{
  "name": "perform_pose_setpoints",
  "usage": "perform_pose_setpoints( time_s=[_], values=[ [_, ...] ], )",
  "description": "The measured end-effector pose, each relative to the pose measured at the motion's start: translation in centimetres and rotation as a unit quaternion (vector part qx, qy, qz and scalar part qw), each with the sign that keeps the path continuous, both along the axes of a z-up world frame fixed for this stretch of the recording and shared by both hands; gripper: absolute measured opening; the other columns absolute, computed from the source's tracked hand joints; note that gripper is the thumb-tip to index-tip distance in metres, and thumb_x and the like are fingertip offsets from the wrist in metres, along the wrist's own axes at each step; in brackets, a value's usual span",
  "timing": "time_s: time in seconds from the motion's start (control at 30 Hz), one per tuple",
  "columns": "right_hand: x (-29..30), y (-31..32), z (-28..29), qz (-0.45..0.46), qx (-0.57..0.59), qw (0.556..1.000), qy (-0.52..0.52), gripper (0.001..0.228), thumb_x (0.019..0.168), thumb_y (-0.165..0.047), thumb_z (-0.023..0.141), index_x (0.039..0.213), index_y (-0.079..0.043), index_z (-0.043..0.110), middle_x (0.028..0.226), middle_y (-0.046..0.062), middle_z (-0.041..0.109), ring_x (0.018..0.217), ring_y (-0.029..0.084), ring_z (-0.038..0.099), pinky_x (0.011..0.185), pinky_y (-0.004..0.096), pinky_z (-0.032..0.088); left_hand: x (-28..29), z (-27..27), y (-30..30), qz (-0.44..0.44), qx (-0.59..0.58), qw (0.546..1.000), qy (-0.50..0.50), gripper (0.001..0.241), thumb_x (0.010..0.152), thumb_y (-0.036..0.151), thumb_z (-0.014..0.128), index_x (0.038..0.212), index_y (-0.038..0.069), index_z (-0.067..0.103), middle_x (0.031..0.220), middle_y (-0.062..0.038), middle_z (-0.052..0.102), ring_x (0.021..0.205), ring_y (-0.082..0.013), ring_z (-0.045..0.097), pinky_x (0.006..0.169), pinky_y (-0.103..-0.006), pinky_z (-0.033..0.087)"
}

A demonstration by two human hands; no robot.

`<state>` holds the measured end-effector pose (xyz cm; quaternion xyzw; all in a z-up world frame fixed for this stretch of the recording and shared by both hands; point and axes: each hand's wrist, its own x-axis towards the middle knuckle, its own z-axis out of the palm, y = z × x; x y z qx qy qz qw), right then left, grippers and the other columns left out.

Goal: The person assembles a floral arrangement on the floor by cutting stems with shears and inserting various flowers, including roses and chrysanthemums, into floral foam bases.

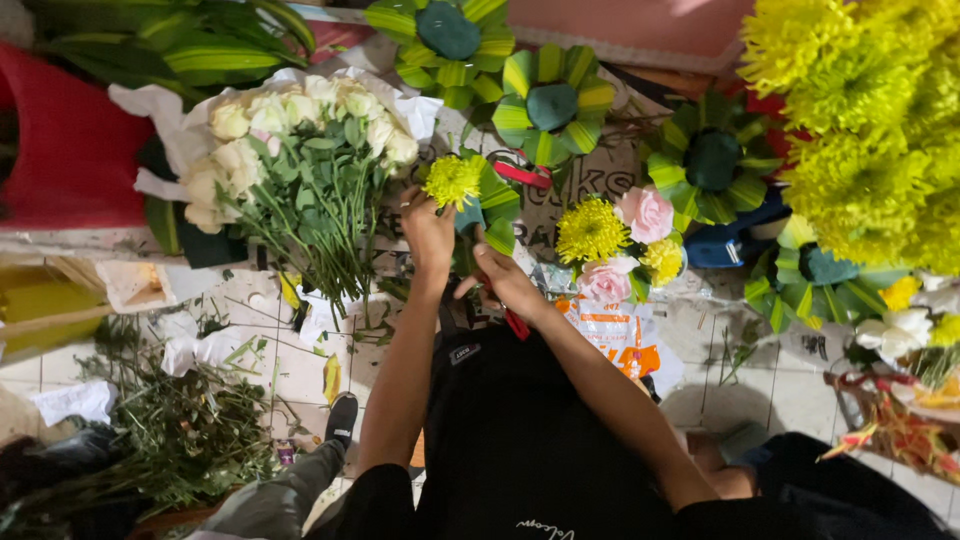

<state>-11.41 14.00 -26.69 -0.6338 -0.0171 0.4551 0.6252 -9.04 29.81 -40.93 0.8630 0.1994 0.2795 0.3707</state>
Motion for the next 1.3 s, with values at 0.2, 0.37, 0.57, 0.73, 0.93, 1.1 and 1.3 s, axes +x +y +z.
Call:
perform_pose_setpoints(
  time_s=[0.2,0.37,0.57,0.73,0.93,1.1,1.3],
  values=[
    [-0.4,-0.3,-1.2,-0.036,0.028,0.998,0.036,0.071,0.112,-0.047,0.030,0.150,0.014,0.029,0.088,0.027,0.074,0.034,0.012,0.039,0.033,0.025,0.028,0.5,-1.3,-0.3,-0.002,0.072,0.997,0.005,0.028,0.061,0.003,0.093,0.086,0.005,0.082,0.080,-0.012,0.073,0.098,-0.0344,0.069,0.089,-0.0443,0.059],
    [0.2,-2.4,-5.5,-0.093,-0.079,0.993,0.007,0.067,0.110,-0.046,0.044,0.142,0.013,0.047,0.097,0.031,0.072,0.044,0.012,0.043,0.038,0.025,0.033,-4.0,0.8,0.4,-0.016,-0.196,0.979,0.047,0.029,0.092,0.022,0.073,0.120,0.013,0.076,0.108,-0.017,0.077,0.108,-0.0437,0.069,0.097,-0.0518,0.054],
    [2.0,2.6,-11.3,0.063,0.071,0.988,-0.120,0.030,0.107,-0.015,0.056,0.121,0.008,0.068,0.079,0.023,0.070,0.029,0.017,0.047,0.031,0.027,0.038,-12.4,8.7,10.5,0.192,-0.185,0.961,-0.075,0.017,0.099,0.029,0.069,0.110,0.022,0.080,0.099,-0.003,0.079,0.097,-0.0294,0.075,0.093,-0.0436,0.056],
    [0.7,17.1,4.2,0.225,0.100,0.942,-0.230,0.024,0.102,-0.021,0.062,0.105,0.001,0.074,0.067,0.015,0.070,0.032,0.013,0.048,0.034,0.026,0.036,-18.1,17.8,20.1,0.376,-0.104,0.879,-0.273,0.010,0.092,0.003,0.066,0.086,0.008,0.071,0.077,-0.014,0.069,0.079,-0.0288,0.069,0.080,-0.0428,0.053],
    [-2.6,31.1,16.7,0.312,0.178,0.886,-0.292,0.020,0.105,-0.020,0.057,0.099,-0.003,0.068,0.063,0.007,0.066,0.033,0.012,0.043,0.038,0.026,0.035,-21.9,26.8,27.5,0.527,-0.057,0.745,-0.405,0.018,0.095,0.032,0.066,0.102,0.016,0.069,0.099,-0.006,0.070,0.097,-0.0205,0.068,0.091,-0.0357,0.058],
    [-4.1,38.2,19.4,0.247,0.070,0.866,-0.429,0.029,0.101,-0.028,0.060,0.086,-0.008,0.075,0.079,0.004,0.077,0.070,0.014,0.066,0.070,0.036,0.051,-23.0,26.2,32.6,0.373,-0.097,0.865,-0.322,0.026,0.097,-0.004,0.059,0.098,0.020,0.067,0.139,-0.009,0.065,0.141,-0.0344,0.051,0.122,-0.0561,0.042],
    [-4.0,41.3,18.5,0.237,0.030,0.891,-0.387,0.035,0.099,-0.045,0.066,0.079,-0.016,0.061,0.067,-0.003,0.057,0.056,0.010,0.044,0.055,0.030,0.034,-23.7,29.0,31.2,0.261,-0.300,0.897,-0.196,0.074,0.094,0.055,0.052,0.146,0.002,0.050,0.150,-0.021,0.055,0.138,-0.0352,0.056,0.111,-0.0469,0.047]
  ],
)
